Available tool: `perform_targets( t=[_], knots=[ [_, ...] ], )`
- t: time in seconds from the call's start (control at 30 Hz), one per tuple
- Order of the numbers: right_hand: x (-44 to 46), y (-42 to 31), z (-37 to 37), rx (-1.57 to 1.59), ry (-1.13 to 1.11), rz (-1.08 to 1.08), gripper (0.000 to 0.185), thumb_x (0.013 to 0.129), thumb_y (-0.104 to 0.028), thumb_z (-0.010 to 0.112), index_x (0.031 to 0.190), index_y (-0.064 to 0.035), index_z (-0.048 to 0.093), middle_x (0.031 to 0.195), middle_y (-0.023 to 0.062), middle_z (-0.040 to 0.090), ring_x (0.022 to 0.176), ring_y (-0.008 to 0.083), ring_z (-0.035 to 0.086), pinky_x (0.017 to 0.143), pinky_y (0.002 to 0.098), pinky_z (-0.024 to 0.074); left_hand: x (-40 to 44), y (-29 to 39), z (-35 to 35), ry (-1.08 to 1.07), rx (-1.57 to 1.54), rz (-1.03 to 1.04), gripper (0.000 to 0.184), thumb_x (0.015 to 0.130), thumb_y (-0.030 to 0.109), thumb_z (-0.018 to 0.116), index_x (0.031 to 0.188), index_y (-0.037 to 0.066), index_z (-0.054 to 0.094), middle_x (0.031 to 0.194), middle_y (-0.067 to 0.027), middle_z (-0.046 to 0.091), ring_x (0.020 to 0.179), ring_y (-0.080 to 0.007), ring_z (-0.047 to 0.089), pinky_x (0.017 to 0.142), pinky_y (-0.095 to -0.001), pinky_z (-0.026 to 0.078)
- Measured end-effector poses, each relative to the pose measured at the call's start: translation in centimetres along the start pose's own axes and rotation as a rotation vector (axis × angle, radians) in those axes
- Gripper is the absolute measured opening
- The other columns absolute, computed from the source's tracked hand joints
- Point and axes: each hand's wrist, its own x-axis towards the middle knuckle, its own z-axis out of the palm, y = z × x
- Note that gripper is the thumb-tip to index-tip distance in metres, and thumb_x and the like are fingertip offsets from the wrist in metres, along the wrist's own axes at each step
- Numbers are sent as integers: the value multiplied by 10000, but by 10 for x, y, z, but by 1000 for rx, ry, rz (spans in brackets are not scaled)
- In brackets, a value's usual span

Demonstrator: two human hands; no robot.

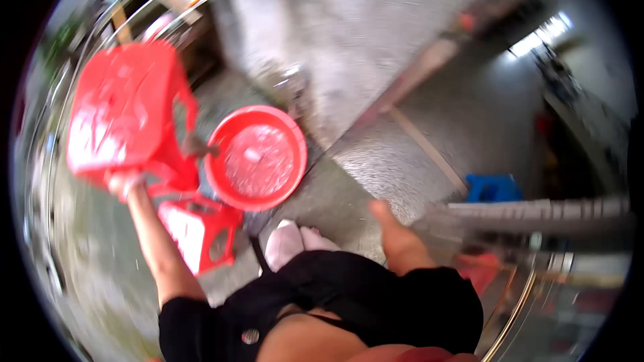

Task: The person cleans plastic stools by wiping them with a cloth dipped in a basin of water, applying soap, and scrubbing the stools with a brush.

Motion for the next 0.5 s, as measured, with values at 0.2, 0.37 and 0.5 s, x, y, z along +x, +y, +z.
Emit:
perform_targets(
  t=[0.2, 0.37, 0.5],
  knots=[
    [160, -244, -179, 955, -74, 111, 306, 856, -351, 634, 952, -70, 709, 879, 140, 700, 781, 252, 662, 735, 388, 508, -1, -50, 4, 53, 59, -65, 444, 936, 312, 397, 1248, 28, 537, 1280, -162, 561, 1189, -345, 523, 1019, -588, 383],
    [192, -407, -222, 991, -55, -74, 537, 840, -352, 643, 1279, -67, 524, 1217, 218, 581, 1117, 323, 572, 927, 387, 459, -13, -40, 3, 70, 45, -118, 456, 967, 332, 394, 1280, 19, 507, 1316, -153, 534, 1215, -336, 499, 1038, -580, 368],
    [223, -486, -227, 1556, -252, -31, 687, 865, -334, 626, 1397, -16, 330, 1303, 220, 516, 1192, 294, 521, 995, 385, 425, -15, -31, -11, 19, 46, -130, 434, 904, 267, 455, 1219, -21, 534, 1267, -184, 557, 1180, -357, 520, 1017, -552, 402]
  ],
)
